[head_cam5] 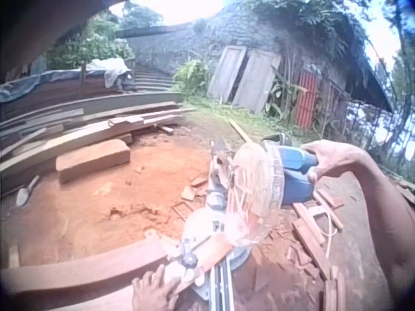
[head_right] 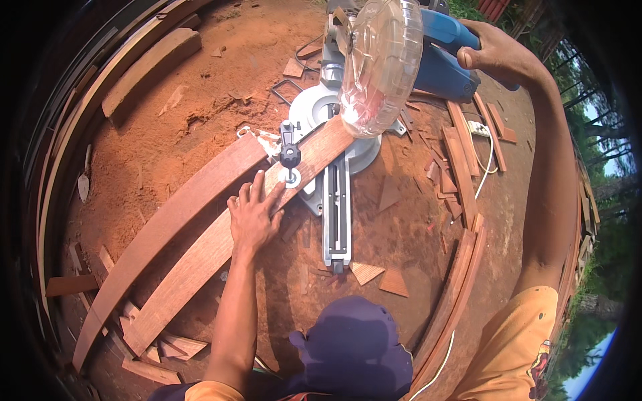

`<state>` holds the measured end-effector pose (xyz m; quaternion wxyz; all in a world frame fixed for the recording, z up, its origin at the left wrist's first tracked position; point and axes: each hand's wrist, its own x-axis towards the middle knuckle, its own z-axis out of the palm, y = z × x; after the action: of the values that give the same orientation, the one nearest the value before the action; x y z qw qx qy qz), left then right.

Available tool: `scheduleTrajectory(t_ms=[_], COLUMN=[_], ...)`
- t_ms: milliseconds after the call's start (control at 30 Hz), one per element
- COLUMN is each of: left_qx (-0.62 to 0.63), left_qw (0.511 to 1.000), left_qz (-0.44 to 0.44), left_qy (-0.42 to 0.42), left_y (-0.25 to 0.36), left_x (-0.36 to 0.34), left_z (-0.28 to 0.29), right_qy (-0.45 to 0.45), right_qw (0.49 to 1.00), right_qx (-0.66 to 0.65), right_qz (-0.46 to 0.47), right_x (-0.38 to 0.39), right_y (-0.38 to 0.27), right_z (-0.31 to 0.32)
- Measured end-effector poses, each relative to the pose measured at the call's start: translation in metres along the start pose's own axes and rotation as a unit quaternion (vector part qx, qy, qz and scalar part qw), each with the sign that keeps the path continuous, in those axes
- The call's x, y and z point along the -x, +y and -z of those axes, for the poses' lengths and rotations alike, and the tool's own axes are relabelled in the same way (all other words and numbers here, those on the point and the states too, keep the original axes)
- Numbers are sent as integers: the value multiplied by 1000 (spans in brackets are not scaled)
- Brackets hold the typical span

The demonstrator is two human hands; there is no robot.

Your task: The person uses a miter saw to cut wooden planks into smaller pieces. They position each plank on the saw, lower the blade to cut, and then move the cut pieces aside. The person repeats this process with multiple planks throughout the clip.

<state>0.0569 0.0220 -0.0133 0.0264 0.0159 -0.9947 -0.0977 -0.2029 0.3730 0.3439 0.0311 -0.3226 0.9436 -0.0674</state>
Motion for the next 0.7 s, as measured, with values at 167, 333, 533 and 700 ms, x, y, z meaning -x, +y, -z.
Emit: scheduleTrajectory(t_ms=[167, 333, 533, 700], left_qx=[2, 36, 127, 144], left_qw=[1000, 999, 992, 989], left_qz=[2, 21, 18, -24], left_qy=[12, 17, -18, -2], left_y=[-2, -11, -19, -11], left_x=[-2, -9, -35, -63], left_z=[-1, -11, 17, -4], right_qy=[30, 60, 74, 89], right_qw=[997, 991, 986, 988], right_qx=[-68, 60, 44, 5], right_qz=[-30, -103, -140, -124], right_x=[43, 88, 140, 150], right_y=[-56, -99, -128, -148], right_z=[-58, -111, -130, -133])
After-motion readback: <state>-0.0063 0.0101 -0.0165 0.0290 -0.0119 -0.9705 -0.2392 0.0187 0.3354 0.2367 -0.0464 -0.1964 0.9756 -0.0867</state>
